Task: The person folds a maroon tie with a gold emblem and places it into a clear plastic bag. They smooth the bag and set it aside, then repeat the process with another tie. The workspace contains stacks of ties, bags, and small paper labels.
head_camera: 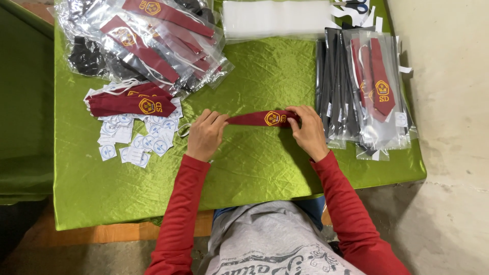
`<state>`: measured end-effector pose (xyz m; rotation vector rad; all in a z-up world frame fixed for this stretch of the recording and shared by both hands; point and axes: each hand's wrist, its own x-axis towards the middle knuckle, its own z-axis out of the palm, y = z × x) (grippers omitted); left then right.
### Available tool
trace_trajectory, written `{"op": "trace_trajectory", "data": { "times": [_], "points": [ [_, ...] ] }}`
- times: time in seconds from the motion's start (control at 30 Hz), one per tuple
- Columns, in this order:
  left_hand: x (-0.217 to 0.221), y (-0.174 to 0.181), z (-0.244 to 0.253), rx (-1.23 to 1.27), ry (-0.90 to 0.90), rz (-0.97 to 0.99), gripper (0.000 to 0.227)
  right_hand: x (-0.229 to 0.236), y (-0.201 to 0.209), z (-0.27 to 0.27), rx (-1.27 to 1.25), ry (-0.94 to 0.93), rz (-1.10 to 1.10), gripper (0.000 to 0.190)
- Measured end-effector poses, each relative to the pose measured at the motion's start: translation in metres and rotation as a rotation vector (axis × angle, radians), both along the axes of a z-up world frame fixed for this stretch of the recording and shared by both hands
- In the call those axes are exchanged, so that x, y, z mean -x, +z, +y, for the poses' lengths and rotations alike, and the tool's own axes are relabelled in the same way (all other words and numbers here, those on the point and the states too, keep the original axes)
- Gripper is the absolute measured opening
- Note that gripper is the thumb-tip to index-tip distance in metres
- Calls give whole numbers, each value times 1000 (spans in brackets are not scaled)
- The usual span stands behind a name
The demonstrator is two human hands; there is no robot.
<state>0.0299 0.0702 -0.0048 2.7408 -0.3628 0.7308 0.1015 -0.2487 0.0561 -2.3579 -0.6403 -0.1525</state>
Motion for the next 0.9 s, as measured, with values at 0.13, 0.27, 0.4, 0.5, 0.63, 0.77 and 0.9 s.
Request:
{"op": "trace_trajectory", "data": {
  "times": [0.13,0.27,0.4,0.5,0.63,0.77,0.9],
  "points": [
    [8,21,8,-94,5,-153,18,-4,-16,-12,-42,-48,-186,28],
    [25,7,2,-54,24,-151,32,9,-33,-15,130,-68,-285,36],
    [30,-10,-39,78,37,-129,34,25,-27,11,97,-3,-277,40],
    [18,5,-90,149,-5,-35,43,34,-16,50,149,145,-238,43],
    [25,10,-112,117,36,93,54,42,-18,63,344,175,-105,51],
    [38,13,-96,-13,106,247,60,34,-30,40,422,99,-41,50],
    [45,18,-84,7,195,284,67,29,-36,29,374,-20,-13,48]
  ]
}}
